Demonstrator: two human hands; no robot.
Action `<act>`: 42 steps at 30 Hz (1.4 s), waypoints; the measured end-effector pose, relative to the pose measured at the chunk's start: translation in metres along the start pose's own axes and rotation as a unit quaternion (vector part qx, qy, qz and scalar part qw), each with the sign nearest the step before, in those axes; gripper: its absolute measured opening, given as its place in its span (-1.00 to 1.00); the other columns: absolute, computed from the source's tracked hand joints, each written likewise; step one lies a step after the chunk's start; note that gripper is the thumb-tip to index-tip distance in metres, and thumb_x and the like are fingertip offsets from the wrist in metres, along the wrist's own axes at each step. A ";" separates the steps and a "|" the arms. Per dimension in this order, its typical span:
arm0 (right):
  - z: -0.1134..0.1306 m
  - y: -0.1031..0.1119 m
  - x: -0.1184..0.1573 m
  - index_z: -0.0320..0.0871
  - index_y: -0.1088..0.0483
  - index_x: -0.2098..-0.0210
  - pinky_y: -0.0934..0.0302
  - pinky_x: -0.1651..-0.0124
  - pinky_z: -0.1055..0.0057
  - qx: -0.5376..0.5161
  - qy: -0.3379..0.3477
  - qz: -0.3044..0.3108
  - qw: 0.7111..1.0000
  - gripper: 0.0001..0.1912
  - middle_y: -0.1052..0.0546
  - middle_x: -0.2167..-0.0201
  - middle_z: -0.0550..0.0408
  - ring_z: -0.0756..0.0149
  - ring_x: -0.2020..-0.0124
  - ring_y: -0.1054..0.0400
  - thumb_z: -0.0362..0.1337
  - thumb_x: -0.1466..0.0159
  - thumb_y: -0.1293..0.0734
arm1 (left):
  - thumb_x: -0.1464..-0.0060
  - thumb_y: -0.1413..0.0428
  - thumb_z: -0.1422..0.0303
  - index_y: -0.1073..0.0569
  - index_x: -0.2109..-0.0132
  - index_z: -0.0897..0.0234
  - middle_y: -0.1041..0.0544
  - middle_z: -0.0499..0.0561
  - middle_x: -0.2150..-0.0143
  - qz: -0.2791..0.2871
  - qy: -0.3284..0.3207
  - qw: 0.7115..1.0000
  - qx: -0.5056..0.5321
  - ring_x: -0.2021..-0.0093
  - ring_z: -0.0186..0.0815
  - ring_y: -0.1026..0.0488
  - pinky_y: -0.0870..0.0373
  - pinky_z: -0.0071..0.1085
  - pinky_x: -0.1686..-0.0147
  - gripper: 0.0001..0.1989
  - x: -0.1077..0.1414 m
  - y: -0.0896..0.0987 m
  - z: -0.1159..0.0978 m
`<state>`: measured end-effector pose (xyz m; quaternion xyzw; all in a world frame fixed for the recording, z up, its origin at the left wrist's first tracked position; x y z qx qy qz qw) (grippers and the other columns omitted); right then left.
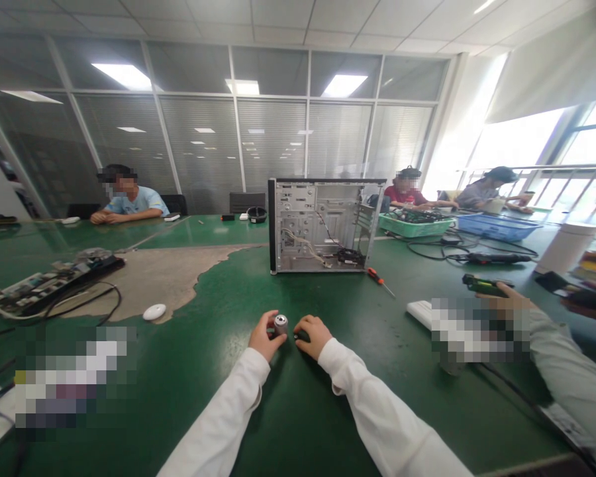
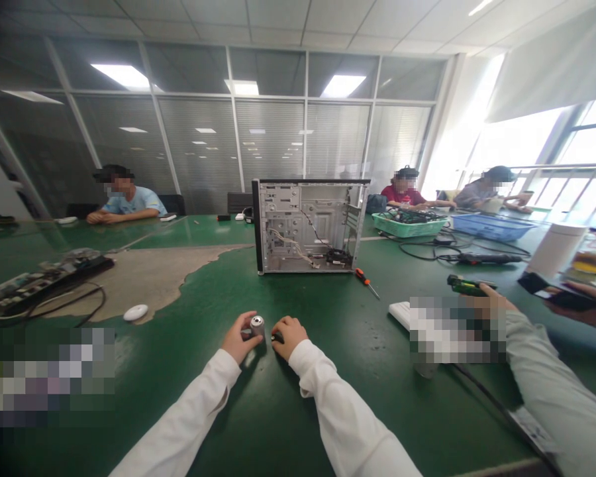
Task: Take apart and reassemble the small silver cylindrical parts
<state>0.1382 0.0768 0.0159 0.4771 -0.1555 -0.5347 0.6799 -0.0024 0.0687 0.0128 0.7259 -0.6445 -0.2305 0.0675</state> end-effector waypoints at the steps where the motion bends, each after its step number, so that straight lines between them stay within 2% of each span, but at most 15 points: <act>1: -0.002 0.000 0.001 -0.07 -0.34 0.35 -0.03 0.23 0.33 0.027 -0.014 0.010 0.999 -0.75 -0.32 0.25 0.07 0.24 0.18 -0.13 -0.31 0.08 -0.25 | 0.32 -0.12 0.55 -0.22 0.10 0.28 -0.42 0.05 0.22 0.003 0.001 1.000 0.000 0.22 -0.27 -0.38 -0.30 -0.38 0.32 -0.48 0.000 0.000 0.000; 4: -0.011 0.002 0.003 -0.01 -0.29 0.26 0.02 0.19 0.26 0.085 -0.066 0.025 0.994 -0.67 -0.29 0.18 0.08 0.21 0.12 -0.08 -0.34 0.06 -0.21 | 0.33 -0.12 0.56 -0.23 0.12 0.27 -0.42 0.04 0.23 -0.001 0.006 1.000 0.005 0.22 -0.28 -0.38 -0.31 -0.38 0.32 -0.49 0.000 0.000 0.001; 8: -0.023 0.008 0.005 0.02 -0.27 0.22 0.13 0.10 0.21 0.109 -0.119 0.006 0.987 -0.65 -0.26 0.14 0.08 0.21 0.06 -0.03 -0.32 0.04 -0.19 | 0.34 -0.12 0.56 -0.26 0.14 0.28 -0.43 0.04 0.24 -0.014 0.005 1.000 0.010 0.21 -0.27 -0.37 -0.31 -0.39 0.32 -0.50 0.001 0.002 0.002; 18: -0.031 0.012 0.018 0.01 -0.27 0.20 0.13 0.05 0.27 0.079 -0.120 -0.018 0.989 -0.69 -0.26 0.08 0.12 0.30 0.02 -0.03 -0.23 -0.02 -0.19 | 0.34 -0.13 0.53 -0.27 0.17 0.28 -0.44 0.06 0.21 -0.004 0.011 1.000 0.013 0.17 -0.23 -0.37 -0.31 -0.36 0.29 -0.54 0.006 0.007 -0.003; 23: -0.031 0.011 0.020 -0.02 -0.29 0.23 0.10 0.08 0.28 0.083 -0.127 -0.028 0.988 -0.71 -0.28 0.10 0.11 0.29 0.04 -0.05 -0.26 -0.01 -0.19 | 0.32 -0.10 0.56 -0.26 0.17 0.31 -0.43 0.10 0.19 0.020 0.006 0.999 0.028 0.17 -0.24 -0.37 -0.29 -0.36 0.30 -0.57 0.014 0.012 -0.002; 26: -0.032 0.009 0.017 -0.03 -0.31 0.26 0.08 0.10 0.29 0.085 -0.127 -0.039 0.987 -0.72 -0.29 0.12 0.11 0.28 0.06 -0.06 -0.28 0.00 -0.20 | 0.33 -0.10 0.58 -0.29 0.22 0.32 -0.46 0.08 0.25 0.012 0.014 1.000 0.024 0.21 -0.25 -0.39 -0.28 -0.36 0.30 -0.60 0.018 0.017 -0.002; 31: -0.027 0.005 0.008 -0.04 -0.31 0.27 0.04 0.15 0.33 0.069 -0.095 -0.027 0.993 -0.71 -0.32 0.17 0.12 0.28 0.11 -0.11 -0.33 0.03 -0.20 | 0.32 -0.10 0.52 -0.33 0.24 0.31 -0.47 0.05 0.29 0.034 -0.001 0.999 0.009 0.27 -0.26 -0.39 -0.28 -0.34 0.30 -0.64 0.015 0.015 -0.007; 37: -0.009 0.001 0.002 -0.04 -0.29 0.25 0.02 0.17 0.35 0.020 -0.011 -0.017 1.000 -0.62 -0.35 0.21 0.12 0.27 0.14 -0.13 -0.40 0.10 -0.18 | 0.33 -0.10 0.49 -0.36 0.26 0.31 -0.47 0.06 0.29 0.053 -0.009 0.998 0.008 0.27 -0.25 -0.38 -0.26 -0.35 0.30 -0.66 0.010 0.013 -0.006; 42: -0.002 -0.002 0.002 -0.04 -0.30 0.29 0.00 0.17 0.34 -0.012 0.032 -0.008 0.999 -0.63 -0.36 0.24 0.12 0.27 0.17 -0.15 -0.41 0.12 -0.17 | 0.34 -0.11 0.48 -0.37 0.25 0.31 -0.47 0.06 0.30 0.065 -0.009 0.998 0.014 0.26 -0.23 -0.38 -0.24 -0.36 0.29 -0.64 0.006 0.011 -0.005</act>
Point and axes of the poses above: each hand's wrist, its own x-axis away from the middle knuckle, its own y-axis out of the back of the hand, z = x × y, the point moved 6 cm from there along -x, towards the middle knuckle
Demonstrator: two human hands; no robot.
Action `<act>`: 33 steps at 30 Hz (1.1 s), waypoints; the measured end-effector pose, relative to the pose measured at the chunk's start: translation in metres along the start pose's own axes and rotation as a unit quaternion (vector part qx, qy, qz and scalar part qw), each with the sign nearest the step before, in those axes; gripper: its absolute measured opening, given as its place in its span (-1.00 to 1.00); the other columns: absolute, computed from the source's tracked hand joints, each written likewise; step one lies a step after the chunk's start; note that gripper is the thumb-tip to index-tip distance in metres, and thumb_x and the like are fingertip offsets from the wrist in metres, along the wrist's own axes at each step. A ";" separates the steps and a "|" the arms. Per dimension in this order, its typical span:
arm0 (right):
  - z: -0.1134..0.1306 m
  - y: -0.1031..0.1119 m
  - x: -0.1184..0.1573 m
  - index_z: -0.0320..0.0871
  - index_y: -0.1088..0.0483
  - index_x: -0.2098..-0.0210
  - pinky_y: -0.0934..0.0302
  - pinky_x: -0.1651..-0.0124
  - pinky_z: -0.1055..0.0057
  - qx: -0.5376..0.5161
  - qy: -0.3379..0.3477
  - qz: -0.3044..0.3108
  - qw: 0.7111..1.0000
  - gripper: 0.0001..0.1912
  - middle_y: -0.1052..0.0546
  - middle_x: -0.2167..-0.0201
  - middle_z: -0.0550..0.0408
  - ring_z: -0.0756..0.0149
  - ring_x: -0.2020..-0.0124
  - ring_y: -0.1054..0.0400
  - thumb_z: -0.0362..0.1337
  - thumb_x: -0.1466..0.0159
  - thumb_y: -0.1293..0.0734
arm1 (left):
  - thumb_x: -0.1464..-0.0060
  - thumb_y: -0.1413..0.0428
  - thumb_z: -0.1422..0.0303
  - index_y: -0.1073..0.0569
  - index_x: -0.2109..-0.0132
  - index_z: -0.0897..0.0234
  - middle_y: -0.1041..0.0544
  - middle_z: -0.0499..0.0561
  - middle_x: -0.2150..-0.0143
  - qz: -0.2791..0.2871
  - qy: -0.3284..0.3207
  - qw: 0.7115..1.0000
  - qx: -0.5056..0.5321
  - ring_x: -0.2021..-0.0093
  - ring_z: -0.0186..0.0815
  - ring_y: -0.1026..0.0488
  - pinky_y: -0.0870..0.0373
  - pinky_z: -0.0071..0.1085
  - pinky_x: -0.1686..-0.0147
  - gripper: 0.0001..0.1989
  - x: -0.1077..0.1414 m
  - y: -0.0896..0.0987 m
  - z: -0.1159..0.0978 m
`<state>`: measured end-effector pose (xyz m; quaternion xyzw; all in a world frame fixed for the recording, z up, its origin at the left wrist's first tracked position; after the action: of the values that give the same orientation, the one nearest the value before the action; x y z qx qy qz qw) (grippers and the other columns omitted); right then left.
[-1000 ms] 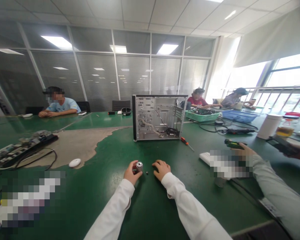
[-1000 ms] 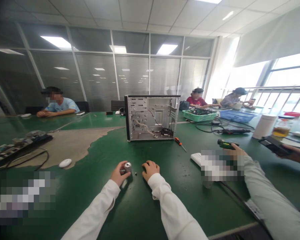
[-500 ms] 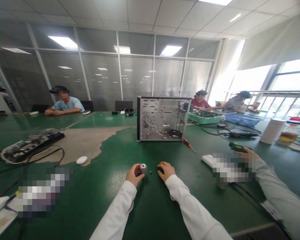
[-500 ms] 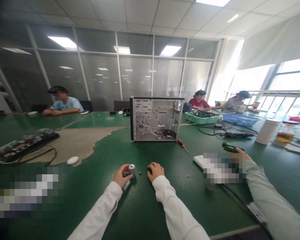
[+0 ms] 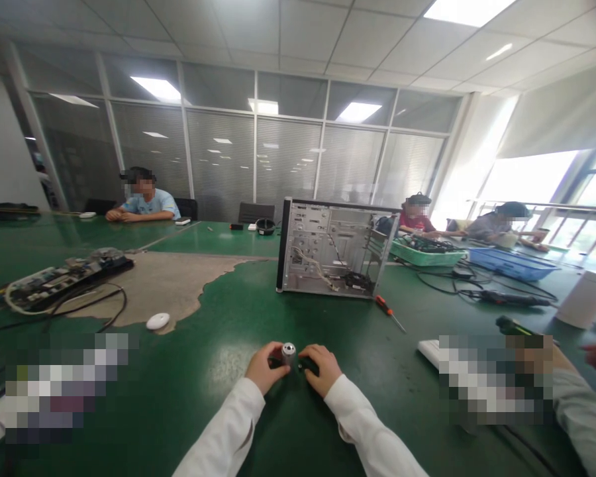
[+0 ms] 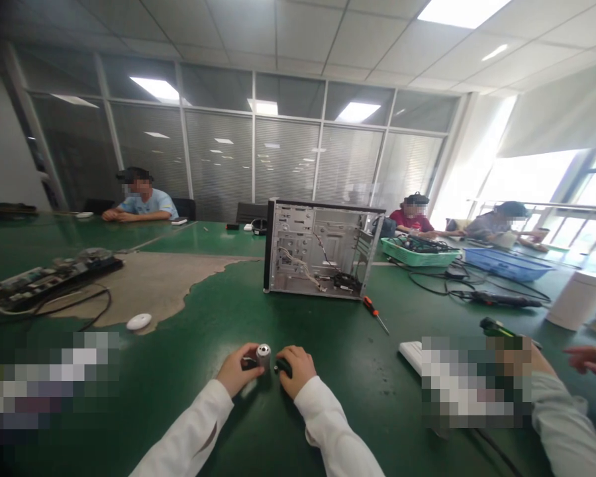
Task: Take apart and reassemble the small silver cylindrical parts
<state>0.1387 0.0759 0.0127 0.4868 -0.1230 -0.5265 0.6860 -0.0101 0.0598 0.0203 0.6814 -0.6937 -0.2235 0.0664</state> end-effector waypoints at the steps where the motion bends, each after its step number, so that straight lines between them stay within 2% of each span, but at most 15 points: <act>1: 0.001 0.000 0.000 -0.05 -0.29 0.28 -0.01 0.17 0.33 -0.002 0.002 -0.002 1.000 -0.62 -0.35 0.24 0.12 0.27 0.17 -0.15 -0.41 0.12 -0.17 | 0.34 -0.11 0.47 -0.37 0.25 0.31 -0.47 0.05 0.30 0.003 -0.002 1.000 -0.001 0.26 -0.23 -0.37 -0.23 -0.36 0.29 -0.65 0.000 0.000 0.000; 5: 0.006 0.004 0.002 -0.11 -0.26 0.23 -0.04 0.17 0.30 -0.026 0.013 -0.034 0.999 -0.56 -0.34 0.23 0.06 0.24 0.15 -0.14 -0.44 0.14 -0.15 | 0.34 -0.12 0.49 -0.36 0.25 0.31 -0.47 0.04 0.30 0.003 0.008 1.000 -0.002 0.25 -0.24 -0.37 -0.23 -0.37 0.28 -0.64 -0.002 -0.001 0.001; 9: 0.024 0.010 0.008 -0.12 -0.21 0.16 -0.06 0.13 0.29 -0.062 0.059 -0.076 0.993 -0.50 -0.34 0.24 0.04 0.26 0.17 -0.15 -0.47 0.14 -0.14 | 0.35 -0.08 0.58 -0.37 0.24 0.31 -0.47 0.03 0.29 0.015 0.013 1.000 0.006 0.25 -0.26 -0.37 -0.24 -0.40 0.29 -0.62 -0.003 -0.001 0.001; 13: 0.037 0.013 0.015 -0.16 -0.16 0.11 -0.08 0.11 0.28 -0.081 0.082 -0.113 0.987 -0.51 -0.33 0.22 0.01 0.26 0.16 -0.17 -0.44 0.08 -0.18 | 0.34 -0.04 0.62 -0.40 0.28 0.37 -0.48 0.01 0.41 0.061 0.027 0.997 0.033 0.43 -0.36 -0.39 -0.26 -0.48 0.43 -0.66 0.000 -0.005 0.001; 17: 0.038 0.013 0.027 -0.15 -0.15 0.11 -0.17 0.20 0.35 -0.109 0.042 -0.112 0.987 -0.55 -0.34 0.22 0.01 0.32 0.24 -0.24 -0.40 0.03 -0.18 | 0.28 -0.09 0.50 -0.42 0.29 0.40 -0.45 -0.05 0.55 0.091 0.035 0.995 0.025 0.57 -0.42 -0.34 -0.23 -0.52 0.54 -0.72 0.008 -0.009 0.000; 21: 0.041 0.018 0.050 -0.14 -0.14 0.14 -0.21 0.35 0.44 -0.124 -0.010 -0.070 0.990 -0.57 -0.36 0.23 0.04 0.35 0.30 -0.26 -0.34 0.04 -0.22 | 0.24 -0.09 0.42 -0.46 0.30 0.37 -0.48 -0.01 0.48 0.160 -0.026 0.987 -0.012 0.47 -0.37 -0.37 -0.26 -0.49 0.43 -0.75 0.019 -0.022 -0.012; 23: 0.045 0.025 0.065 -0.13 -0.15 0.17 -0.20 0.36 0.47 -0.130 -0.020 -0.049 0.990 -0.61 -0.38 0.28 0.09 0.38 0.33 -0.27 -0.32 0.03 -0.22 | 0.22 -0.08 0.40 -0.47 0.31 0.33 -0.50 -0.01 0.42 0.200 -0.060 0.978 -0.013 0.38 -0.34 -0.39 -0.26 -0.46 0.32 -0.77 0.025 -0.030 -0.019; 25: 0.043 0.035 0.085 -0.12 -0.15 0.19 -0.20 0.36 0.49 -0.129 -0.034 -0.054 0.990 -0.65 -0.39 0.33 0.12 0.40 0.37 -0.28 -0.29 0.01 -0.20 | 0.21 -0.08 0.40 -0.49 0.39 0.30 -0.51 -0.02 0.39 0.213 -0.085 0.973 -0.021 0.31 -0.33 -0.39 -0.25 -0.45 0.23 -0.84 0.028 -0.034 -0.024; 27: 0.031 0.050 0.110 -0.12 -0.15 0.20 -0.19 0.38 0.49 -0.109 -0.063 -0.093 0.988 -0.67 -0.40 0.38 0.13 0.40 0.42 -0.28 -0.23 -0.01 -0.18 | 0.18 -0.05 0.40 -0.47 0.35 0.30 -0.51 -0.01 0.39 0.190 -0.064 0.980 -0.014 0.33 -0.34 -0.40 -0.27 -0.46 0.27 -0.82 0.028 -0.032 -0.022; 29: 0.006 0.069 0.141 -0.12 -0.17 0.20 -0.19 0.40 0.46 -0.069 -0.109 -0.163 0.978 -0.64 -0.41 0.41 0.13 0.38 0.46 -0.29 -0.13 -0.02 -0.14 | 0.18 -0.03 0.43 -0.45 0.34 0.34 -0.51 0.01 0.41 0.150 -0.026 0.988 0.006 0.38 -0.35 -0.41 -0.30 -0.46 0.32 -0.81 0.024 -0.027 -0.015; 31: -0.029 0.091 0.175 -0.11 -0.19 0.21 -0.19 0.35 0.42 -0.008 -0.174 -0.237 0.956 -0.58 -0.41 0.41 0.11 0.34 0.44 -0.30 -0.02 0.01 -0.15 | 0.19 -0.02 0.47 -0.44 0.37 0.36 -0.51 0.02 0.43 0.110 -0.005 0.994 0.026 0.40 -0.36 -0.42 -0.31 -0.46 0.33 -0.83 0.018 -0.022 -0.009; 33: -0.065 0.115 0.209 -0.10 -0.19 0.22 -0.19 0.31 0.38 0.050 -0.242 -0.286 0.926 -0.51 -0.41 0.36 0.07 0.28 0.38 -0.32 0.06 0.05 -0.15 | 0.22 -0.01 0.50 -0.43 0.40 0.36 -0.50 0.01 0.47 0.081 0.006 0.996 0.033 0.46 -0.38 -0.40 -0.32 -0.46 0.36 -0.84 0.012 -0.018 -0.002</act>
<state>0.3391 -0.0683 0.0000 0.3934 -0.1672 -0.7949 0.4306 0.0066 0.0485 0.0125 0.6262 -0.7531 -0.1907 0.0660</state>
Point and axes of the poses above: each hand's wrist, its own x-axis away from the middle knuckle, its own y-axis out of the back of the hand, z = x × y, the point moved 6 cm from there along -x, towards the middle knuckle
